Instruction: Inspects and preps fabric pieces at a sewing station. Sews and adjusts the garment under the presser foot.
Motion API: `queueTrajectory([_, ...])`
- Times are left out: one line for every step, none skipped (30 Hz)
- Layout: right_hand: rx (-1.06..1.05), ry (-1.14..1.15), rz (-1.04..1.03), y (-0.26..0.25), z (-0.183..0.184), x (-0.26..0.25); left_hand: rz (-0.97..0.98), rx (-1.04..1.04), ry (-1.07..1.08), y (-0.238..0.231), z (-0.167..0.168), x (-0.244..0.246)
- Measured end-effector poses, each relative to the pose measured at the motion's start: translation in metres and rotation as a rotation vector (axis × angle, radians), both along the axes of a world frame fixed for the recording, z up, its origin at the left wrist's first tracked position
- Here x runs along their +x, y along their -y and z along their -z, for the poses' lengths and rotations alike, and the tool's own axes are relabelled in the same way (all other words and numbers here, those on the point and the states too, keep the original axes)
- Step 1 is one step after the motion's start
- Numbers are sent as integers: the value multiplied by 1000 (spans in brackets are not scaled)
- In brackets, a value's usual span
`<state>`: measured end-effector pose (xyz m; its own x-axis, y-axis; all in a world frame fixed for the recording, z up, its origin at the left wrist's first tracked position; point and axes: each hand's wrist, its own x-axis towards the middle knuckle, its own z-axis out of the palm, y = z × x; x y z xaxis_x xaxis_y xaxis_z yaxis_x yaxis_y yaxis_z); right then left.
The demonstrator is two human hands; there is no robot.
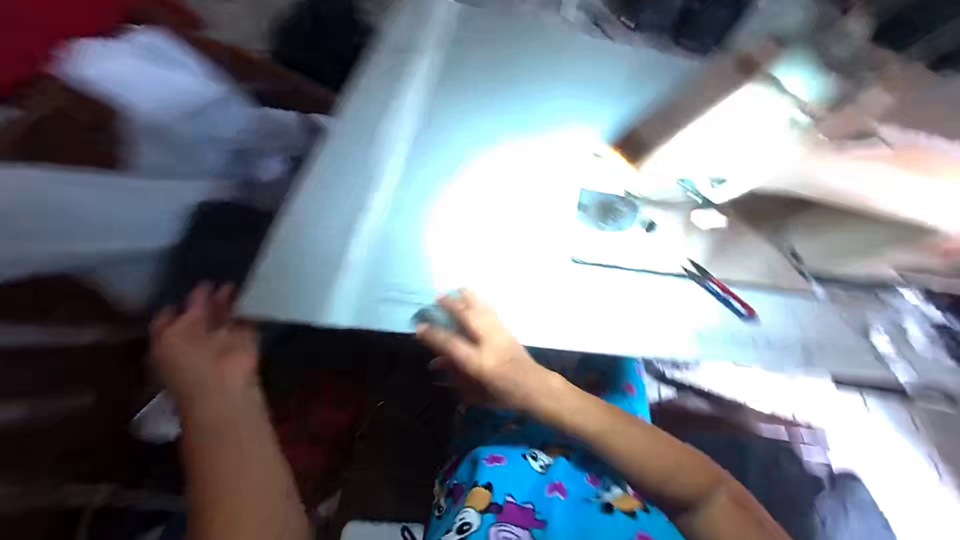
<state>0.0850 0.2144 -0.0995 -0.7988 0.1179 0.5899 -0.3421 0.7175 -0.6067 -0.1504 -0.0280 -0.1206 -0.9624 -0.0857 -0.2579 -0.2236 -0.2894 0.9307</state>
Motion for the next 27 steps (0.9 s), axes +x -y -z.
queueTrajectory([27,-41,40,-3,0,23,-38,63,17,5,30,12])
queueTrajectory([77,-60,89,-8,2,50,-79,67,67,-4,50,31])
queueTrajectory([119,-30,135,-14,6,82,-62,19,111,-18,66,54])
queueTrajectory([134,54,206,-21,11,117,5,-67,131,-41,72,85])
queueTrajectory([124,157,321,-29,19,153,147,-167,163,-63,74,116])
queueTrajectory([108,265,483,-35,29,189,267,-265,210,-91,64,152])
queueTrajectory([69,371,663,-40,38,225,435,-362,217,-113,55,184])
queueTrajectory([21,462,854,-43,45,260,648,-459,209,-131,46,207])
queueTrajectory([-4,530,1048,-44,49,296,807,-489,147,-148,51,221])
queueTrajectory([-15,582,1231,-43,49,331,924,-452,88,-165,59,231])
queueTrajectory([-16,614,1404,-38,49,367,1035,-416,29,-179,64,238])
queueTrajectory([-27,651,1573,-27,47,401,1160,-386,-41,-191,67,243])
queueTrajectory([-75,709,1736,-12,43,433,1280,-363,-119,-203,70,247])
queueTrajectory([-152,749,1887,3,42,463,1396,-347,-196,-214,72,249])
queueTrajectory([-239,745,2031,19,43,489,1503,-351,-266,-223,72,251])
queueTrajectory([-352,697,2167,33,44,511,1587,-376,-315,-233,70,254])
queueTrajectory([-485,624,2282,43,46,530,1650,-410,-352,-242,67,258])
queueTrajectory([-659,546,2371,52,50,546,1700,-445,-396,-249,65,263])
queueTrajectory([-865,428,2424,57,54,558,1752,-474,-441,-256,63,267])
queueTrajectory([-1071,283,2427,60,57,565,1810,-497,-477,-260,60,272])
queueTrajectory([-1242,180,2397,61,57,568,1870,-507,-507,-264,57,277])
queueTrajectory([-1357,152,2364,60,56,567,1923,-503,-533,-267,55,283])
queueTrajectory([-1425,164,2328,56,54,566,1965,-494,-554,-270,53,289])
queueTrajectory([-1454,167,2309,54,53,567,1998,-481,-567,-272,50,296])
queueTrajectory([-1440,160,2319,52,52,568,2027,-464,-574,-275,48,303])
queueTrajectory([-1394,139,2348,50,50,570,2057,-451,-578,-278,46,310])
queueTrajectory([-1331,101,2376,46,42,570,2090,-443,-585,-282,42,318])
